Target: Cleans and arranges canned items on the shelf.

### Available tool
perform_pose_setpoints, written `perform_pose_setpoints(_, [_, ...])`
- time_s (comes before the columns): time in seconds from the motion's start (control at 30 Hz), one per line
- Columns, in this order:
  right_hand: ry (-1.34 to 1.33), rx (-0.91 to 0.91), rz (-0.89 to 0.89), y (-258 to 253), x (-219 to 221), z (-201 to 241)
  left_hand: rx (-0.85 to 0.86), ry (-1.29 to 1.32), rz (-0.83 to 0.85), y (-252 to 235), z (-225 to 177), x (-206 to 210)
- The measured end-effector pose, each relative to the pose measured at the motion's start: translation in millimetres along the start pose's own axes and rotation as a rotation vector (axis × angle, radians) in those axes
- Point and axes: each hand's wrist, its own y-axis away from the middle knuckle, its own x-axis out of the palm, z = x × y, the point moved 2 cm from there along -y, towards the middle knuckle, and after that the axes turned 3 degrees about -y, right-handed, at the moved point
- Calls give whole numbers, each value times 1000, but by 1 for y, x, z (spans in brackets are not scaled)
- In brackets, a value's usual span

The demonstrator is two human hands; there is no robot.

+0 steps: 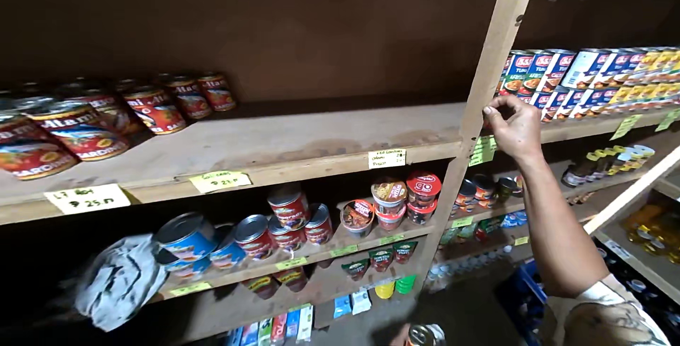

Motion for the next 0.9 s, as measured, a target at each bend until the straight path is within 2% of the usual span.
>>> perform_pose_setpoints(0.1, [-2,13,10,2,-1,3,-3,51,-17,5,-5,-3])
perform_pose_setpoints(0.27, [-37,82,8,6,-9,13,229,281,-84,-6,-39,-28])
perform_pose_setpoints(0.37, [-41,-41,-1,48,-19,30,305,425,-109,-11,-82,-52])
perform_pose_setpoints(0.4, [-82,-51,50,70,-17,36,358,477,-135,-12,-93,-58])
perform_pose_setpoints(0.43, [-158,-14,178,97,-11,40,411,531,-159,-14,-102,-62])
perform_pose_setpoints(0.5, [-380,60,598,156,10,36,483,675,-178,-14,-117,-68])
perform_pose_setpoints(0.53, [-493,42,776,184,20,35,494,777,-167,-12,-125,-70])
perform_pose_setpoints(0.57, [-575,-2,877,208,30,37,499,888,-142,-9,-134,-71])
perform_pose_setpoints(0.63, [-624,-81,837,243,42,46,546,1084,-61,-5,-148,-72])
perform_pose_setpoints(0.7, [-608,-122,667,253,50,48,652,1096,71,-5,-156,-76])
perform_pose_setpoints(0.77, [-592,-69,564,239,48,47,730,1048,170,-9,-155,-81])
perform_pose_setpoints(0.83, [-557,57,568,218,38,48,729,1009,172,-14,-146,-85])
perform_pose_setpoints(0.9, [-534,45,553,195,29,46,686,1007,140,-13,-137,-89])
